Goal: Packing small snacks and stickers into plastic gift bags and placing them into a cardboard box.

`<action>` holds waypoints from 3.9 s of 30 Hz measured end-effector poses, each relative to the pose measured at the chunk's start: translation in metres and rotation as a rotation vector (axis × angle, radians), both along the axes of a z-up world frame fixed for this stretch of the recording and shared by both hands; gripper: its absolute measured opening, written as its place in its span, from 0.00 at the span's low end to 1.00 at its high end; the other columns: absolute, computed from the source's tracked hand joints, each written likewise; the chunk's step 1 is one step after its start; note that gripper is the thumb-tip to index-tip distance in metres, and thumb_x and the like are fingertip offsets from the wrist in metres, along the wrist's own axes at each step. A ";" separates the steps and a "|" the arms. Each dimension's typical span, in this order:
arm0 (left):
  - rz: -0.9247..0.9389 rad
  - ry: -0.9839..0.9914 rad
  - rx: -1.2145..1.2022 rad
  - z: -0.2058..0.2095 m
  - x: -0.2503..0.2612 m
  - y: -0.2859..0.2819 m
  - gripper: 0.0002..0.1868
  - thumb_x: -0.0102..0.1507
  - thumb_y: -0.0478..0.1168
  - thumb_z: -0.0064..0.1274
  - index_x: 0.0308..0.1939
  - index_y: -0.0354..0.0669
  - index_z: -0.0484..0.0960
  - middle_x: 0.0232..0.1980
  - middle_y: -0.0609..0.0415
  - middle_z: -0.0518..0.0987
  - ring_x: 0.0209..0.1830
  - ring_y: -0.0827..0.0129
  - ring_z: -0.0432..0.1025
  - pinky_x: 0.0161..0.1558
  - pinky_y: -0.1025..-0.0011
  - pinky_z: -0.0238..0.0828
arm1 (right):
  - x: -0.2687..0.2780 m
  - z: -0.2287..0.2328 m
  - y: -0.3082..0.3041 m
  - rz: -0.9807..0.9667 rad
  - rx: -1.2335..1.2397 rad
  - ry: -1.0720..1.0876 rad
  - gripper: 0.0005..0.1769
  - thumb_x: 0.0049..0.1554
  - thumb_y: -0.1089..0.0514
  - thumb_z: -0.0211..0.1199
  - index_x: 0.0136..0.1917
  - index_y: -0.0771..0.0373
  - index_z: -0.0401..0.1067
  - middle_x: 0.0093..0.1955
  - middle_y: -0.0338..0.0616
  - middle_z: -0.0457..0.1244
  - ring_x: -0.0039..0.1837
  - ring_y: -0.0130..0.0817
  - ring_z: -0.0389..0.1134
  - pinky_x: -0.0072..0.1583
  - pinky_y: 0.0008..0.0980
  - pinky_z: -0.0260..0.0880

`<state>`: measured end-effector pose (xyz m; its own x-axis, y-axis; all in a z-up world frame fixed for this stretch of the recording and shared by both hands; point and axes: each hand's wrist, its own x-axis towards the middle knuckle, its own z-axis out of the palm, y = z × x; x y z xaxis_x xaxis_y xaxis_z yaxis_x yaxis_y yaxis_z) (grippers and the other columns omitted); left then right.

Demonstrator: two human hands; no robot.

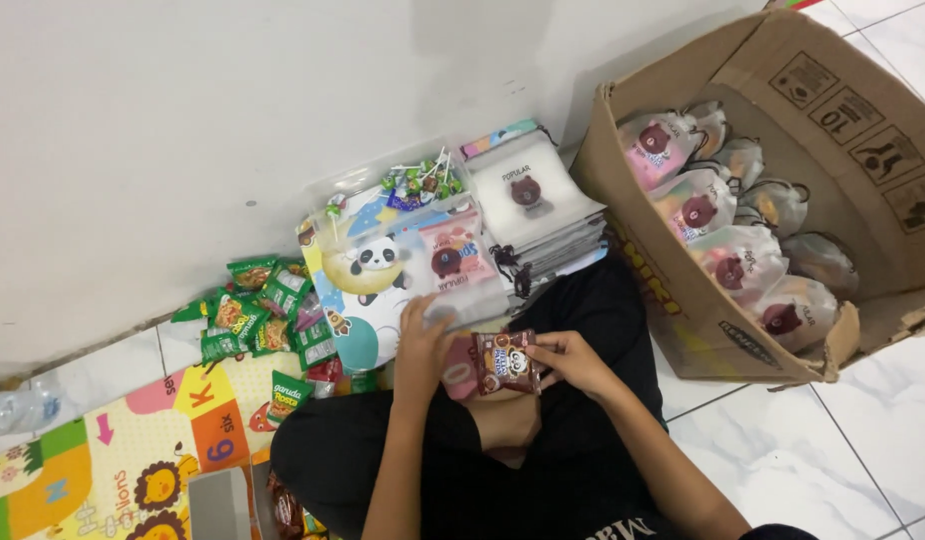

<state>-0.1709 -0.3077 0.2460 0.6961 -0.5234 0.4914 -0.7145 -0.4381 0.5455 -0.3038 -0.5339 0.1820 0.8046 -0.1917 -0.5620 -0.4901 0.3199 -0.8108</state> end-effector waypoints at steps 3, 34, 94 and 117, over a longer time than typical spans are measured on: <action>0.005 0.089 0.007 -0.012 0.005 -0.001 0.01 0.60 0.34 0.62 0.35 0.42 0.87 0.48 0.55 0.78 0.57 0.58 0.73 0.58 0.68 0.73 | 0.000 -0.003 -0.001 0.006 0.030 0.026 0.21 0.57 0.63 0.67 0.62 0.73 0.74 0.44 0.61 0.72 0.40 0.45 0.74 0.40 0.46 0.82; 0.104 0.102 0.018 0.028 0.004 -0.022 0.06 0.70 0.38 0.50 0.40 0.44 0.80 0.40 0.57 0.75 0.50 0.63 0.72 0.51 0.67 0.71 | 0.035 -0.007 0.017 -0.245 -0.184 0.022 0.18 0.57 0.64 0.68 0.59 0.74 0.75 0.43 0.65 0.71 0.38 0.46 0.74 0.37 0.41 0.81; 0.277 0.083 0.211 -0.041 -0.050 -0.022 0.48 0.54 0.20 0.44 0.78 0.51 0.61 0.82 0.37 0.52 0.80 0.34 0.44 0.70 0.41 0.49 | 0.070 0.038 0.081 -0.390 0.488 -0.101 0.15 0.53 0.73 0.53 0.54 0.64 0.66 0.44 0.42 0.58 0.44 0.41 0.61 0.51 0.41 0.65; 0.239 0.084 0.099 -0.064 -0.013 -0.013 0.45 0.51 0.25 0.46 0.75 0.49 0.66 0.82 0.50 0.56 0.83 0.46 0.42 0.78 0.53 0.33 | 0.109 0.125 0.049 0.314 -0.518 -0.520 0.16 0.63 0.54 0.60 0.61 0.57 0.79 0.60 0.49 0.71 0.68 0.43 0.68 0.69 0.41 0.64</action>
